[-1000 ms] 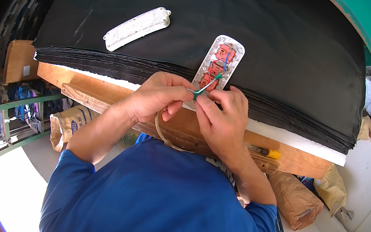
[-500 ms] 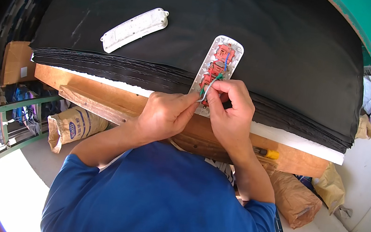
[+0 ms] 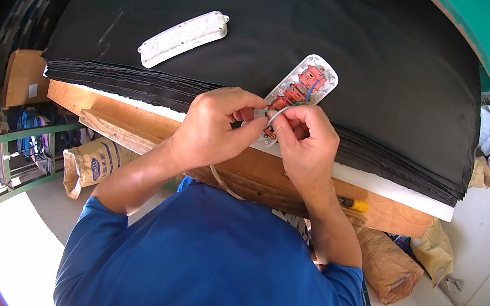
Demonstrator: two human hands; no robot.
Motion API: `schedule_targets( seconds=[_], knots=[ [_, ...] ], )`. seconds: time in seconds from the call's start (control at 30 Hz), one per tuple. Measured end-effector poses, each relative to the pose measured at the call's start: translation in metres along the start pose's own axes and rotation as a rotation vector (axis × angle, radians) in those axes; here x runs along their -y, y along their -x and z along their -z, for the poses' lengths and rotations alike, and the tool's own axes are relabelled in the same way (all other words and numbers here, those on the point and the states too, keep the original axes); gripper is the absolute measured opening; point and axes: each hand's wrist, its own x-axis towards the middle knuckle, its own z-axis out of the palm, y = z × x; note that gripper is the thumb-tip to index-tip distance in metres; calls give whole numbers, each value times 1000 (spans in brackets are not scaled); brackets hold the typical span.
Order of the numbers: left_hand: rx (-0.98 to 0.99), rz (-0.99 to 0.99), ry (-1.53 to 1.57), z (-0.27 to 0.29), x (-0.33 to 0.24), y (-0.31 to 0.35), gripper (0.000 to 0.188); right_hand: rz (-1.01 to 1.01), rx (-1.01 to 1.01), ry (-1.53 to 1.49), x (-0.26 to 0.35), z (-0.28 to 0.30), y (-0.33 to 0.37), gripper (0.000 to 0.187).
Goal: Assembling an electrical power strip by connecting internal components and wires.
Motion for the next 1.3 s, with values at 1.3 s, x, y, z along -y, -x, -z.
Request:
schedule_targets(
  seconds=[1.3],
  knots=[
    [-258,863,696,-20,-1,21,12,165,-106,254,3,-22,18,14]
  ],
)
